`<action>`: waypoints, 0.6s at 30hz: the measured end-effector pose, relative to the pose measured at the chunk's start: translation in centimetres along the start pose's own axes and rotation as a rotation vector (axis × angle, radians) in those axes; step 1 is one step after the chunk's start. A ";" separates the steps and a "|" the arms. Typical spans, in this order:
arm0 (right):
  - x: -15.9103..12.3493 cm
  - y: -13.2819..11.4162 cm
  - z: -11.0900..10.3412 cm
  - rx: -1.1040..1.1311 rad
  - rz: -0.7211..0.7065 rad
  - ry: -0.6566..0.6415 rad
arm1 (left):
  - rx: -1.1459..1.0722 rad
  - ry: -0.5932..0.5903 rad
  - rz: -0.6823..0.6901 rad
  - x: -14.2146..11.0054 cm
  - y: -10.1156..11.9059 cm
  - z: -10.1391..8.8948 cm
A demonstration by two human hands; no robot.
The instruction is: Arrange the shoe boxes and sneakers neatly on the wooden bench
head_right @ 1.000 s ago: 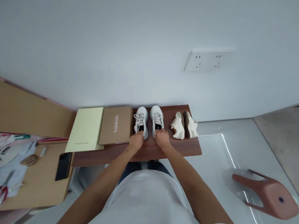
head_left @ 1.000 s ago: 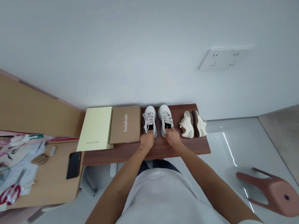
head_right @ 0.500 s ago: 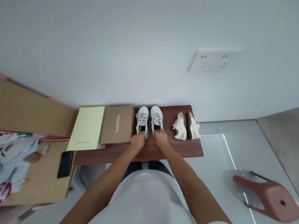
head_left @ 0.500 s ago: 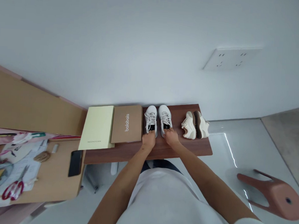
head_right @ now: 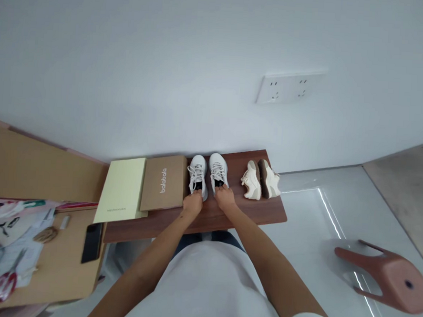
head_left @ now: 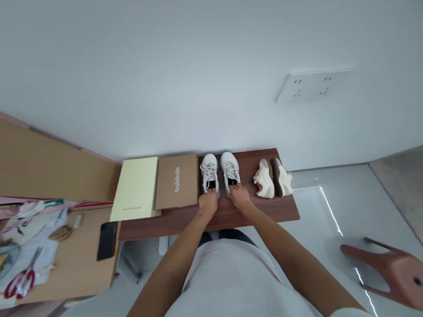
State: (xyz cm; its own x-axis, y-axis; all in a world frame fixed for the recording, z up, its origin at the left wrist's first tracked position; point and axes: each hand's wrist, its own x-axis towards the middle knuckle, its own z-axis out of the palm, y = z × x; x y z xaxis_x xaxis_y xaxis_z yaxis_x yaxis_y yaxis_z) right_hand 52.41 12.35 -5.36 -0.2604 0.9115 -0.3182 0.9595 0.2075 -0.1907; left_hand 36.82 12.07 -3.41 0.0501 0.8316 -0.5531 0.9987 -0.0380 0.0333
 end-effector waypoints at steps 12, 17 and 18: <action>-4.5 7.4 0.1 0.244 0.151 0.366 | -0.337 0.253 0.421 -1.7 5.4 0.7; -7.1 17.1 0.4 0.219 0.668 0.326 | -0.448 0.042 0.473 1.0 12.1 3.4; -7.4 18.6 0.4 0.239 0.707 0.245 | -0.428 0.023 0.441 1.6 13.2 3.8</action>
State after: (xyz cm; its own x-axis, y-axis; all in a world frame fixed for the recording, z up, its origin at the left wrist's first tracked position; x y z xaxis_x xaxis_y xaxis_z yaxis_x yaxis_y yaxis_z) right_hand 72.16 9.29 -6.96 0.4611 0.8570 -0.2300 0.8323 -0.5076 -0.2228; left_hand 50.15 10.82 -7.06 0.4526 0.8004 -0.3932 0.7925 -0.1588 0.5889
